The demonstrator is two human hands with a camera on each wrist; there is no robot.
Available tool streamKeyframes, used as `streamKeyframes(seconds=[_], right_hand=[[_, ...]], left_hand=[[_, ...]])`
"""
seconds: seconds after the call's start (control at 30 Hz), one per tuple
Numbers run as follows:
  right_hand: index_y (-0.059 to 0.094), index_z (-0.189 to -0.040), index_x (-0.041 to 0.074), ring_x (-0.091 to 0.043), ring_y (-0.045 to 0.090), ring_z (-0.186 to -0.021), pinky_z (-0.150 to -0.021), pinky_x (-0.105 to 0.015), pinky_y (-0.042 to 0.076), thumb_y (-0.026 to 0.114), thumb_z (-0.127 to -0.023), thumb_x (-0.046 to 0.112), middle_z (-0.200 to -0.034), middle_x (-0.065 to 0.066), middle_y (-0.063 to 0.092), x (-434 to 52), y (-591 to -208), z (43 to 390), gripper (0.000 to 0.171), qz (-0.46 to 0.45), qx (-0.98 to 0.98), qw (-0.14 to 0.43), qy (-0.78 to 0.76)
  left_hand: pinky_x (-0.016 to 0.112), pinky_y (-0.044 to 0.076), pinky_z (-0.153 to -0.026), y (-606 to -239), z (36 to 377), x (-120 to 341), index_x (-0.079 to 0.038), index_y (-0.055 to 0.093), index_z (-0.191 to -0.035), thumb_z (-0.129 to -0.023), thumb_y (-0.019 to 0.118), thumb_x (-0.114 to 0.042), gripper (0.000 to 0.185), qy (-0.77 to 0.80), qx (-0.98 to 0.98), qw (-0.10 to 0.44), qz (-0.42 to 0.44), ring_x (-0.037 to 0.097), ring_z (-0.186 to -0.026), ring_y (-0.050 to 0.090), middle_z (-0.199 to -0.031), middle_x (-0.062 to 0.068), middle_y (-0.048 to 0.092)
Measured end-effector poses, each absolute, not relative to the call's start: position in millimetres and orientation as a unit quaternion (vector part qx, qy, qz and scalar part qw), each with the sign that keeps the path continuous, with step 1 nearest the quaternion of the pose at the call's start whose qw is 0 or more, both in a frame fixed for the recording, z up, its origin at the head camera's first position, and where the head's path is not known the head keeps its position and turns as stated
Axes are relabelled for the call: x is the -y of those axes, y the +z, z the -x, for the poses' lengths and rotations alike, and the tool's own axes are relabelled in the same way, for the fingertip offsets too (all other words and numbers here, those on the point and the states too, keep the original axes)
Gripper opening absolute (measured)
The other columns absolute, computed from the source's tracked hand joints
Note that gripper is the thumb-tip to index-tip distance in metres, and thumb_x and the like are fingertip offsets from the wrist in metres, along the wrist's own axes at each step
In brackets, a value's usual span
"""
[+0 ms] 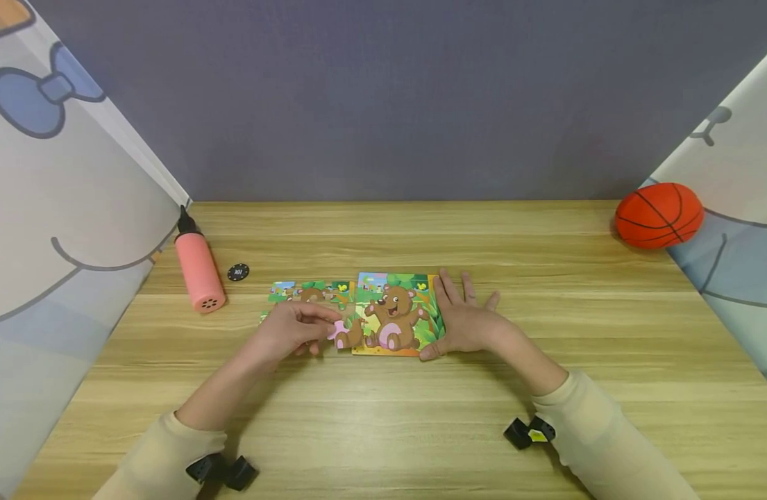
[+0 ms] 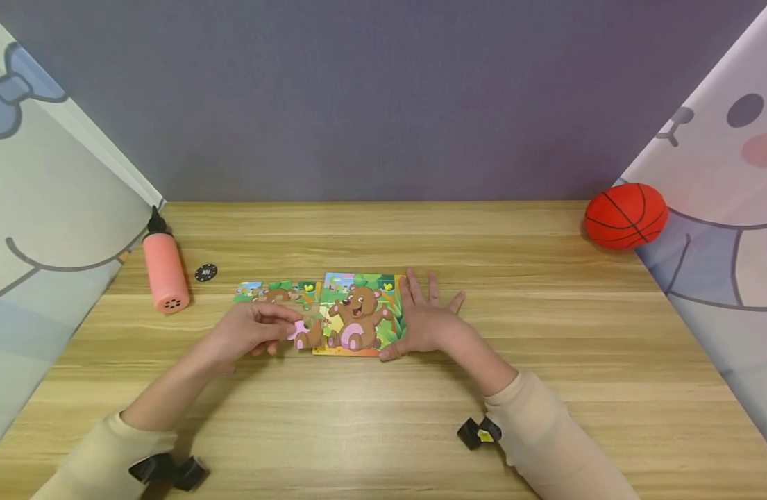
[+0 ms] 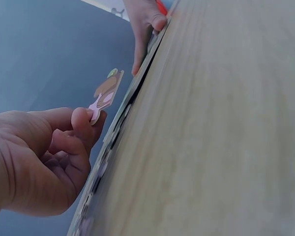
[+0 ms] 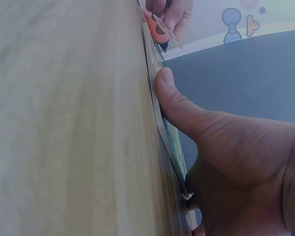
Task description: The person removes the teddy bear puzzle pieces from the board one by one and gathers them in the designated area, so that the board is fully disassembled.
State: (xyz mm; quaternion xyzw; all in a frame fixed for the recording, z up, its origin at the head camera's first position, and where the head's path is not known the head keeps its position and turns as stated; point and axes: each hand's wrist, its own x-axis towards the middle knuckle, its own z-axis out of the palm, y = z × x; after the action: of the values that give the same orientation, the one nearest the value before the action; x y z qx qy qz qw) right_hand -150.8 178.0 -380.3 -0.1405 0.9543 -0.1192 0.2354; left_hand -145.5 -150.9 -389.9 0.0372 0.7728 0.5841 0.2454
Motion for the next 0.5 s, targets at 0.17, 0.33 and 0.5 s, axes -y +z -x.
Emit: streamKeyframes(seconds=[0.17, 0.33, 0.5], right_hand=[[-0.01, -0.16, 0.003, -0.049, -0.02, -0.146, -0.093, -0.088, -0.01, 0.074, -0.066, 0.078, -0.165, -0.015, -0.02, -178, -381, 151, 0.146, 0.139, -0.953, 0.237, -0.123], [-0.009, -0.16, 0.003, -0.05, -0.02, -0.146, -0.092, -0.088, -0.009, 0.073, -0.065, 0.079, -0.165, -0.015, -0.02, -178, -381, 151, 0.147, 0.139, -0.954, 0.237, -0.121], [-0.009, -0.16, 0.003, -0.049, -0.02, -0.146, -0.092, -0.088, -0.009, 0.074, -0.066, 0.079, -0.165, -0.015, -0.02, -177, -381, 151, 0.146, 0.139, -0.954, 0.238, -0.123]], left_hand=[[0.021, 0.031, -0.041, -390, 143, 161, -0.003, 0.074, -0.116, -0.092, 0.074, -0.011, 0.025, 0.578, -0.777, 0.246, -0.039, 0.011, -0.049, 0.049, -0.078, 0.012, 0.07], [0.022, 0.029, -0.037, -391, 141, 171, -0.008, 0.075, -0.117, -0.09, 0.076, -0.015, 0.028, 0.558, -0.792, 0.246, -0.034, 0.011, -0.047, 0.047, -0.071, 0.01, 0.068], [0.022, 0.032, -0.038, -392, 139, 180, -0.005, 0.074, -0.118, -0.09, 0.077, -0.017, 0.03, 0.563, -0.786, 0.252, -0.035, 0.011, -0.051, 0.053, -0.073, 0.007, 0.069]])
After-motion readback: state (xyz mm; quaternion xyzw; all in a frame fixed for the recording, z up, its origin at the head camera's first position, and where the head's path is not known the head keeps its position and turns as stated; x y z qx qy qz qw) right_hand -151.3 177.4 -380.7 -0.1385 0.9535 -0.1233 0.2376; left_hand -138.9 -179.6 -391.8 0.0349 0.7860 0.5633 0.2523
